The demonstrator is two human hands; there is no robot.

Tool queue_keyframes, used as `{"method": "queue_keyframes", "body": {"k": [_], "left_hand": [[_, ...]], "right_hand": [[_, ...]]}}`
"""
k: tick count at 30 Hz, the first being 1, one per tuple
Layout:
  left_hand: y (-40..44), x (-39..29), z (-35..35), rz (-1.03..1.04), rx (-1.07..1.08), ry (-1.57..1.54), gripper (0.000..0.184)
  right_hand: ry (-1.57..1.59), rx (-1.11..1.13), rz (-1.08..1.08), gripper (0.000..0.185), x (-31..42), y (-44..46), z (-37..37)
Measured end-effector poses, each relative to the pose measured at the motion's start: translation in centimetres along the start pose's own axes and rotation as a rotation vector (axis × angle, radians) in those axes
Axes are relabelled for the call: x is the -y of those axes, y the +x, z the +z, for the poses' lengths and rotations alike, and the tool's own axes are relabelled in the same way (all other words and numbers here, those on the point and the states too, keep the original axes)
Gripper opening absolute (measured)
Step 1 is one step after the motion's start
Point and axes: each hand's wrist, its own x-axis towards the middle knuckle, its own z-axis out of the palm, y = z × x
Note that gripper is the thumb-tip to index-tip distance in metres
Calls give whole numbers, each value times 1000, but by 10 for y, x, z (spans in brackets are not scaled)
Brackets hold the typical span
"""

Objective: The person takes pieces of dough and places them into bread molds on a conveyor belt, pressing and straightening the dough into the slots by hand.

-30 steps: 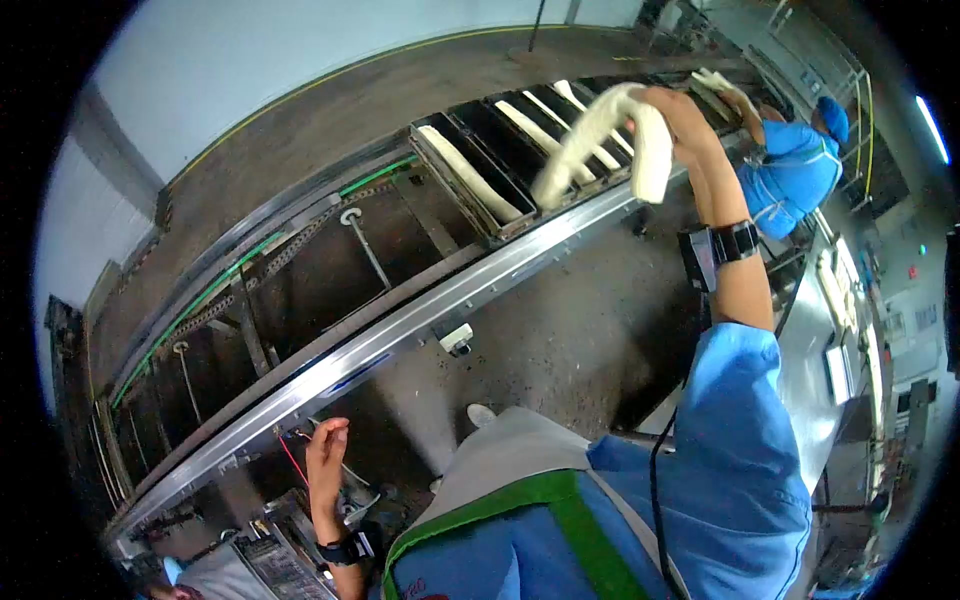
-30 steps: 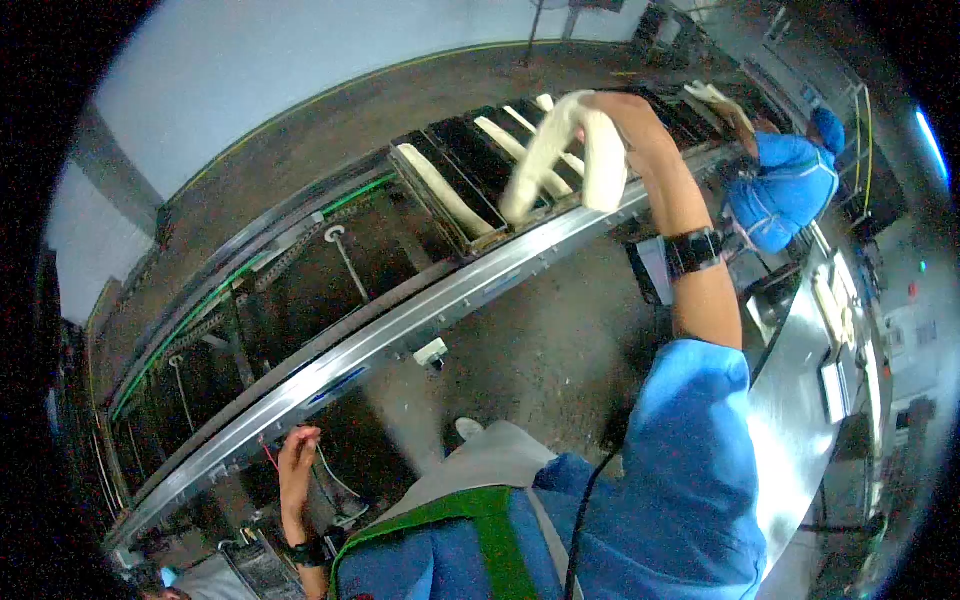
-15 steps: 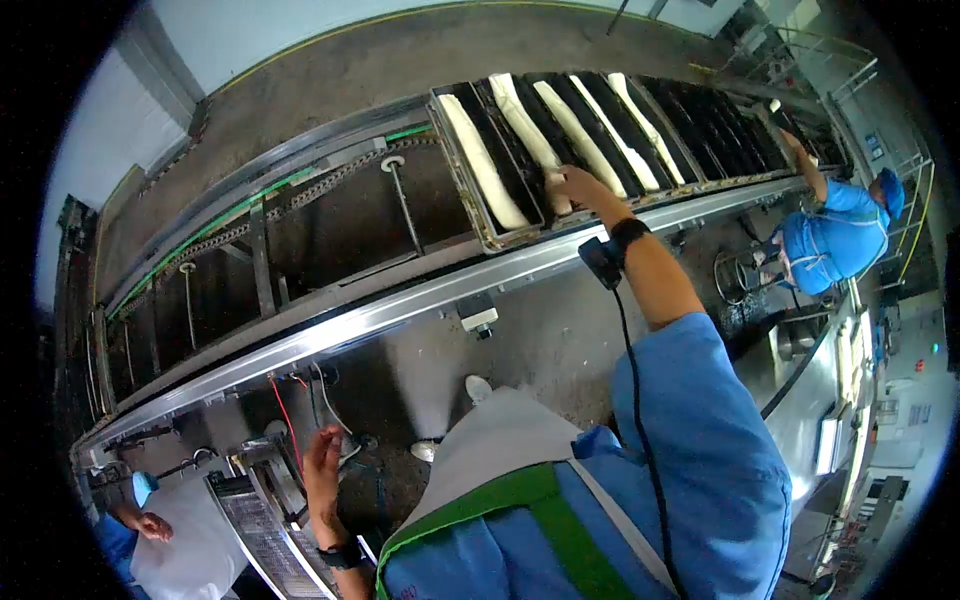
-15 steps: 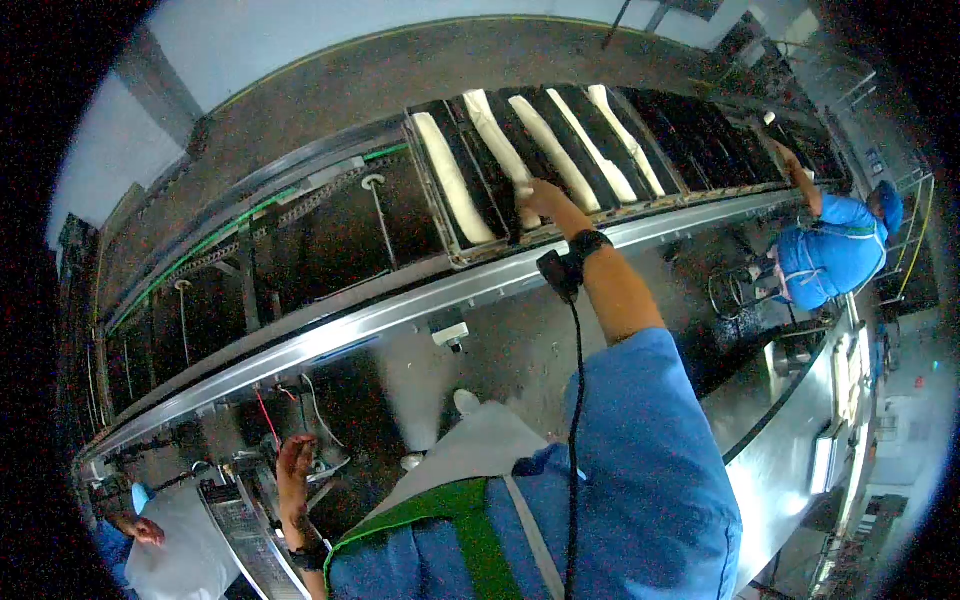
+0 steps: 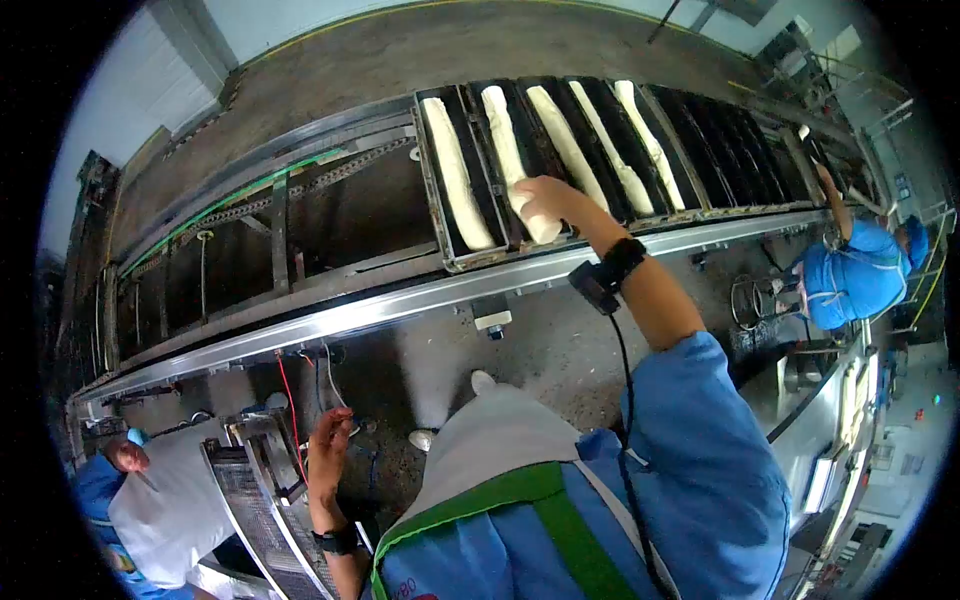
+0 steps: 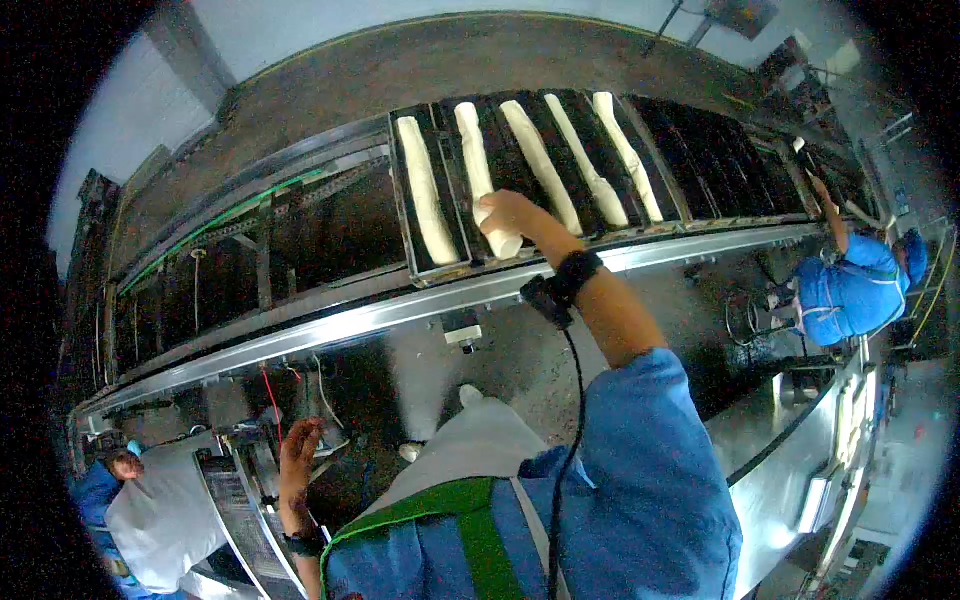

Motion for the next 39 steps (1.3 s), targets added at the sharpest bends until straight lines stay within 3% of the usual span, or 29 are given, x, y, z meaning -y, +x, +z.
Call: {"method": "queue_keyframes", "body": {"k": [3, 8, 11, 13, 14, 16, 17, 18, 20, 21, 23, 24, 25, 27, 29, 31, 33, 34, 35, 36, 38, 39], "left_hand": [[-8, 11, 17, 9, -22, -75, 22], [-18, -19, 54, -42, -56, -43, 21], [-10, -18, 73, -28, -66, -24, 20], [-15, -13, 79, -4, -86, -53, 20], [-16, -12, 83, -43, -96, -73, 20], [-20, -14, 92, -88, -138, -136, 19], [-21, -17, 97, -79, -146, -131, 19], [-22, -21, 101, -62, -135, -159, 18], [-22, -30, 115, -49, -136, -113, 18], [-23, -25, 120, -40, -155, -109, 18], [-26, -17, 132, -101, -236, -108, 19], [-31, -28, 142, -163, -257, -389, 18], [-30, -25, 147, -159, -276, -387, 18], [-35, -15, 155, -210, -225, -79, 17], [-44, -3, 169, -143, -246, 39, 17], [-55, -11, 189, -80, -287, -249, 17], [-61, -23, 207, -155, -285, -148, 18], [-65, -34, 218, -168, -269, -102, 18], [-68, -43, 227, -175, -256, -56, 18], [-68, -45, 233, -200, -247, -39, 18], [-71, -59, 248, -234, -242, 14, 18], [-71, -67, 255, -262, -233, 74, 18]], "right_hand": [[-2, -28, 6, 54, -10, 6, 20], [-302, -304, 94, 48, 8, 4, 32], [-424, -183, 27, 32, 17, -19, 31], [-318, 77, -237, 27, 15, -31, -16], [-241, -25, -212, 24, -6, -20, -26], [-313, -395, -237, 26, -36, -23, -75], [-200, -444, -150, 30, -70, -4, -95], [-283, -549, 18, 34, -101, 10, -107], [-214, -585, 62, 36, -181, 54, -134], [-172, -476, 235, 35, -166, 42, -156], [-47, -394, 245, 43, -224, 80, -164], [29, -399, 251, 47, -230, 83, -168], [104, -401, 258, 50, -240, 90, -169], [43, -566, 310, 57, -249, 107, -173], [106, -538, 274, 59, -255, 118, -175], [-112, -612, 109, 55, -283, 143, -167], [-170, -423, 99, 48, -278, 131, -190], [-303, -350, -26, 43, -280, 130, -200], [-570, 15, -75, 38, -264, 134, -222], [-585, 249, -31, 40, -282, 164, -237], [-598, 492, 10, 42, -316, 189, -231], [-534, 282, 3, 45, -325, 185, -218]]}}
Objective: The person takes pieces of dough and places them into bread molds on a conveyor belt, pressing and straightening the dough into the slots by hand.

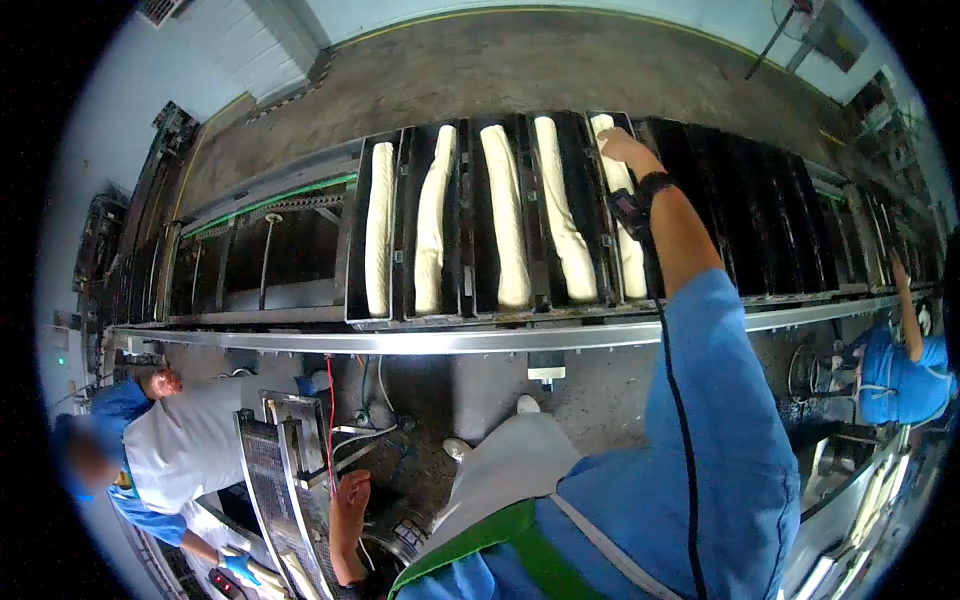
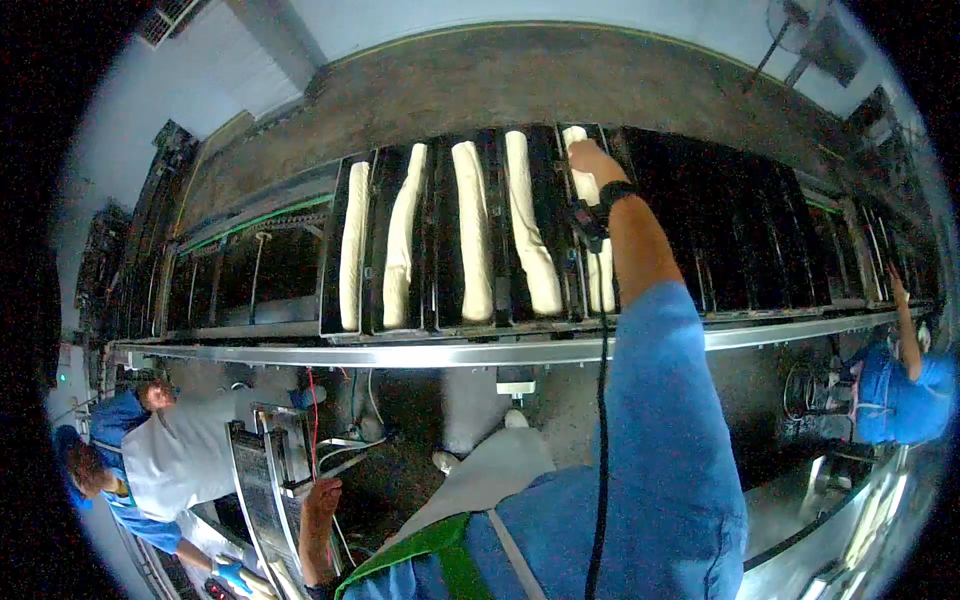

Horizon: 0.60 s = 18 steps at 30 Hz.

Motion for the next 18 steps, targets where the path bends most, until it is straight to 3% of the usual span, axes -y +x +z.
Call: {"method": "queue_keyframes", "body": {"k": [2, 4, 5, 7, 8, 11, 12, 13, 14, 15, 16, 17, 18], "left_hand": [[-14, -13, 11, 35, -22, -94, 18], [-25, -25, 19, 102, 4, -52, 19], [-27, -24, 25, 94, 5, -57, 19], [-36, -1, 33, 21, -37, -313, 18], [-38, 7, 27, 107, -33, 72, 19], [-36, 68, 32, 241, -201, -64, 24], [-41, 39, 29, 37, -188, 133, 25], [-25, 68, 32, 231, -286, 110, 29], [-11, 106, 36, 145, -411, 322, 32], [-30, 118, 23, 191, -623, 359, 33], [-25, 135, 19, 93, -755, 387, 35], [-28, 144, 16, -81, -826, 389, 39], [-36, 166, 8, -141, -872, 357, 46]], "right_hand": [[142, -404, 76, 52, 10, -13, 28], [134, -356, 92, 53, 66, -89, 1], [311, -335, 78, 52, 84, -127, -6], [343, -382, -127, 44, 75, -144, 24], [439, -442, -233, 44, 85, -175, 31], [605, -586, -422, 32, 85, -243, 50], [241, -774, -355, 32, 55, -244, 73], [494, -710, -357, 34, 47, -275, 74], [352, -692, -302, 34, 14, -288, 89], [422, -642, -274, 32, 21, -297, 102], [706, -687, -414, 32, 4, -307, 118], [445, -684, -229, 32, 6, -322, 118], [481, -697, -269, 32, 15, -337, 118]]}}
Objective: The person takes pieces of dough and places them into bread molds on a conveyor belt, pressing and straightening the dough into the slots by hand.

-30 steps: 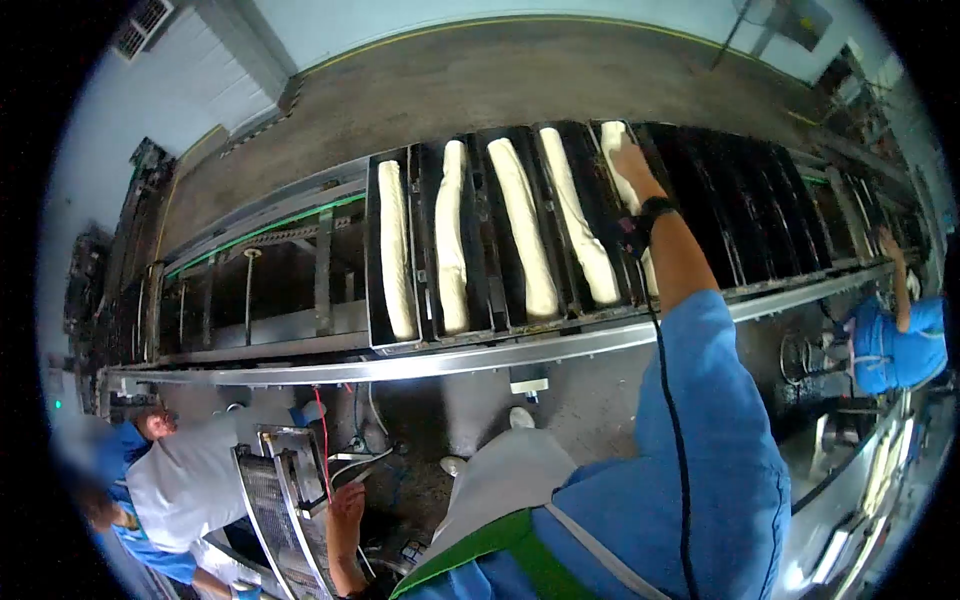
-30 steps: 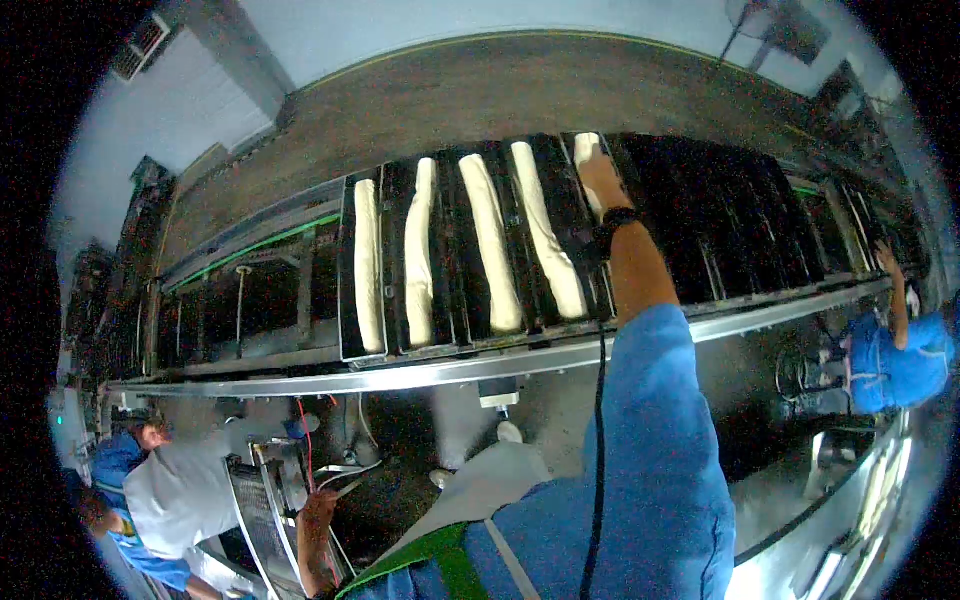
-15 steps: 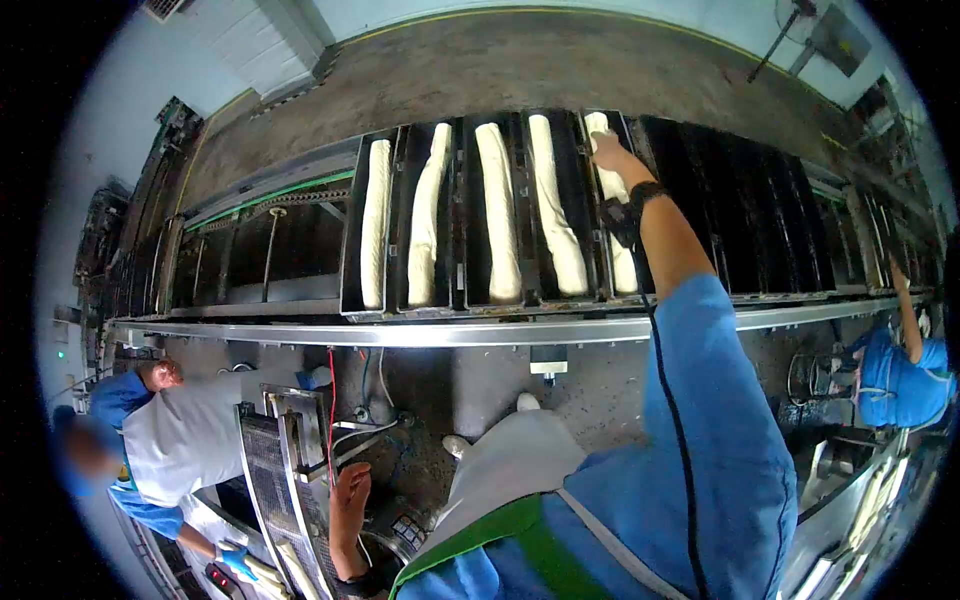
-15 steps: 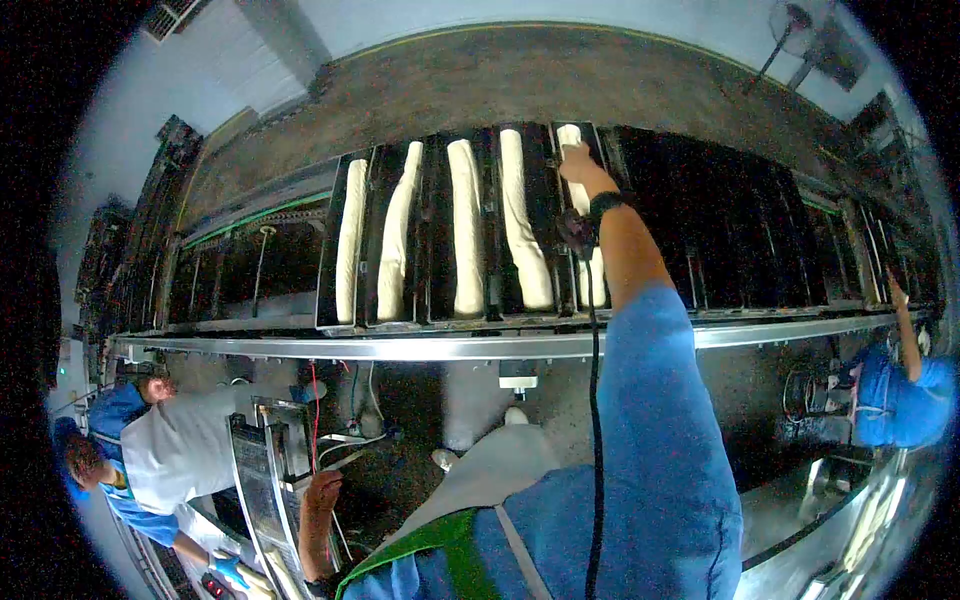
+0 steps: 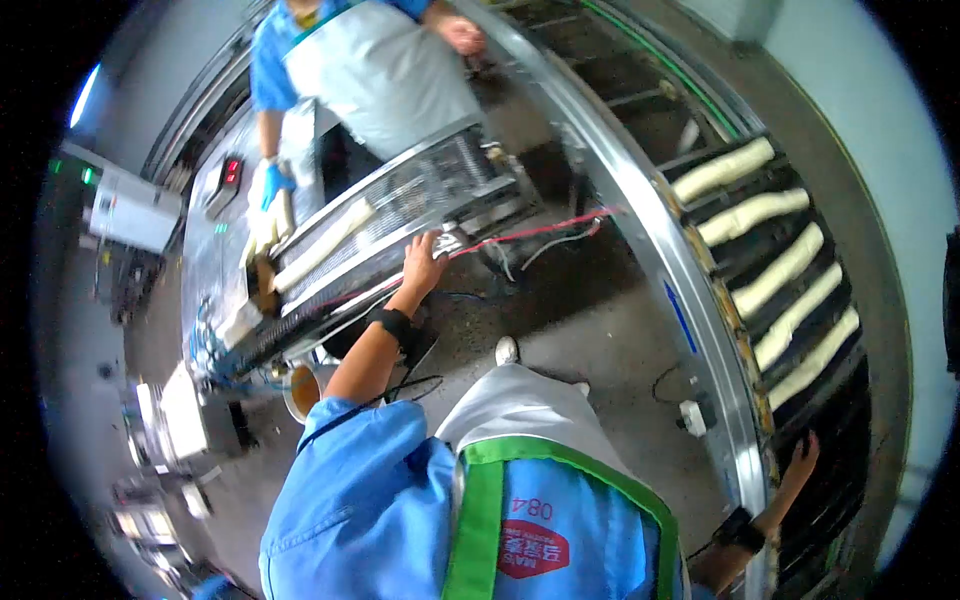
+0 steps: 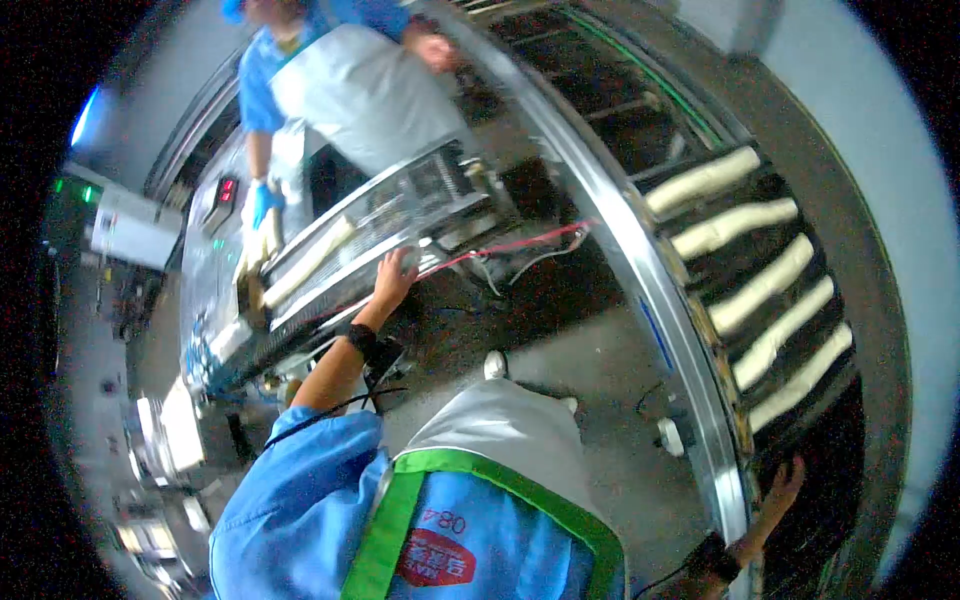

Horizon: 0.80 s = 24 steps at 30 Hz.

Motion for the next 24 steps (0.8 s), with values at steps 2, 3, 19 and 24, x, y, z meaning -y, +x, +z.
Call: {"method": "queue_keyframes", "body": {"k": [2, 3, 19, 24], "left_hand": [[-10, 17, -22, -252, -43, 22, 51], [-13, 33, -26, -346, -95, 58, 53], [74, 357, -61, 46, 272, 625, 33], [53, 133, -160, -195, 394, -656, 41]], "right_hand": [[50, 5, -62, 32, 1, -9, 2], [117, 11, -26, 33, -9, -12, 10], [-14, 163, -296, 25, 213, 14, 128], [53, 62, -4, 22, 188, 6, 126]]}}
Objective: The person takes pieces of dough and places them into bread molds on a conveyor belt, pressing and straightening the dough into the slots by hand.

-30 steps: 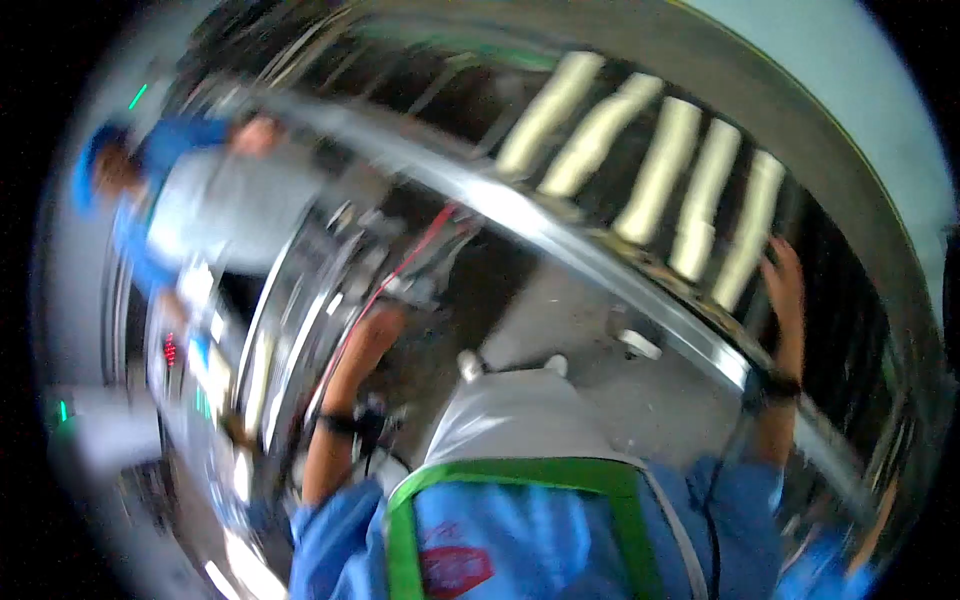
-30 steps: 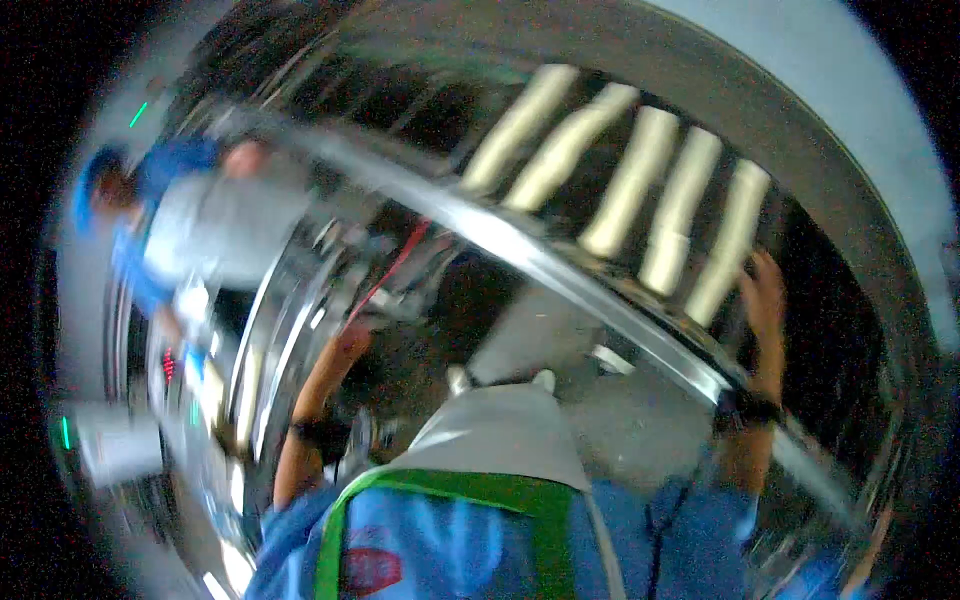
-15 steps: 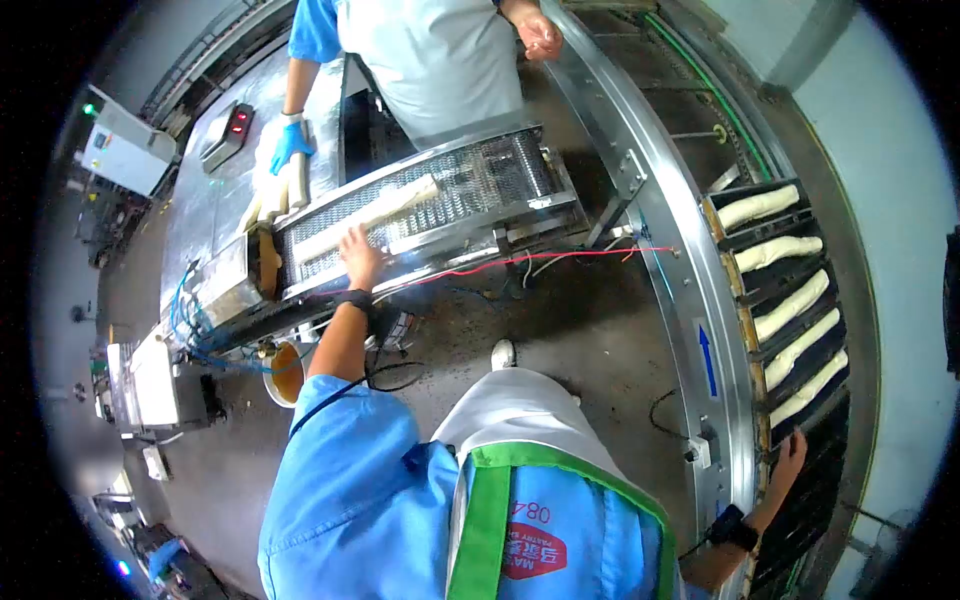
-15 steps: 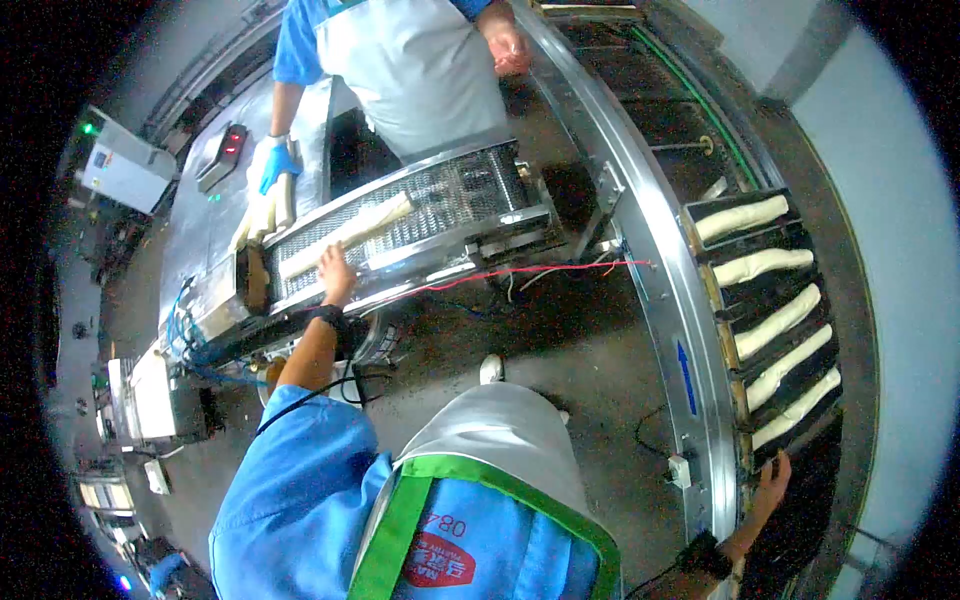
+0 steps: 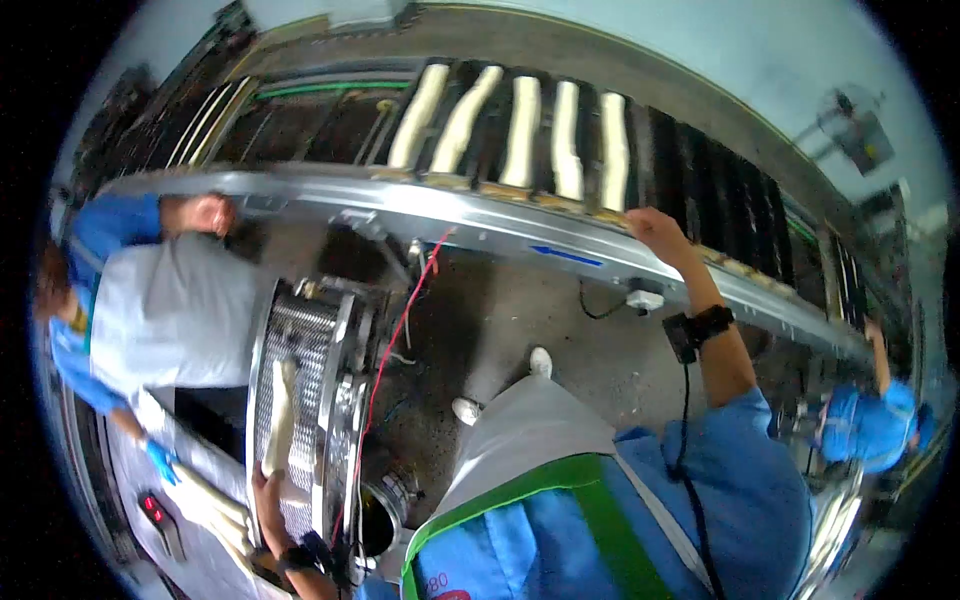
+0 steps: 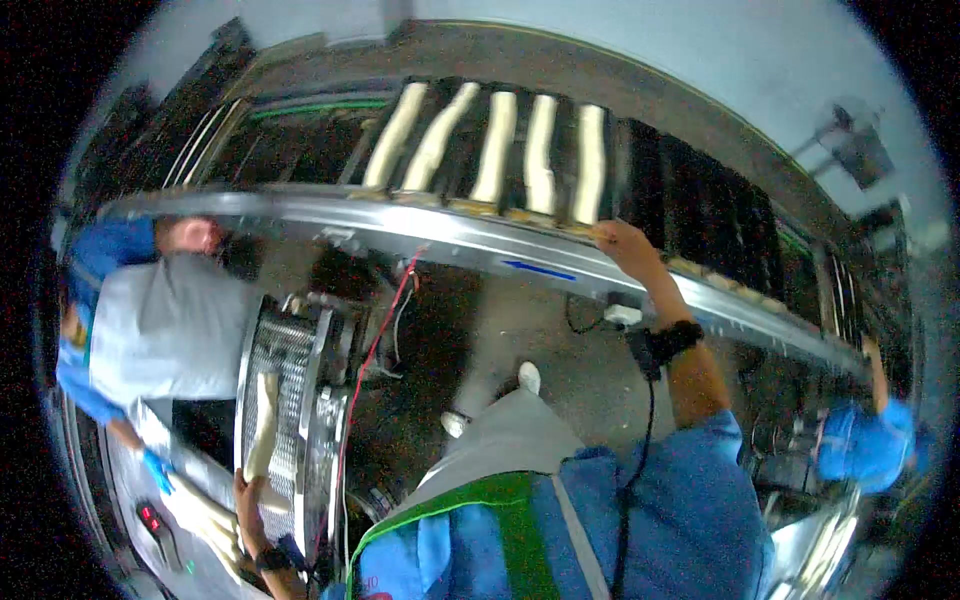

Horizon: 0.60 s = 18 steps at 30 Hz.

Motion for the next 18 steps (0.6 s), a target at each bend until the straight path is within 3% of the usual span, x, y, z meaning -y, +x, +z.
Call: {"method": "queue_keyframes", "body": {"k": [2, 5, 6, 8, 11, 13, 15, 18], "left_hand": [[-19, -56, 41, 140, 3, -210, 43], [-7, -144, 98, 356, 336, -297, 52], [-13, -172, 135, 347, 76, -336, 56], [18, -220, 175, 406, 426, -406, 51], [5, -311, 274, 584, 457, -388, 48], [4, -355, 332, 608, 616, -404, 48], [-1, -387, 396, 643, 590, -442, 43], [-10, -408, 474, 565, 836, -489, 34]], "right_hand": [[53, -28, 39, 28, -19, -23, -8], [96, -14, 142, 27, -19, -26, -23], [103, -24, 152, 27, -25, -30, -28], [238, -17, 206, 26, -42, -35, -39], [212, -68, 231, 26, -85, -48, -67], [99, -100, 246, 26, -110, -55, -85], [141, -110, 231, 26, -128, -60, -102], [22, -103, 267, 23, -150, -65, -121]]}}
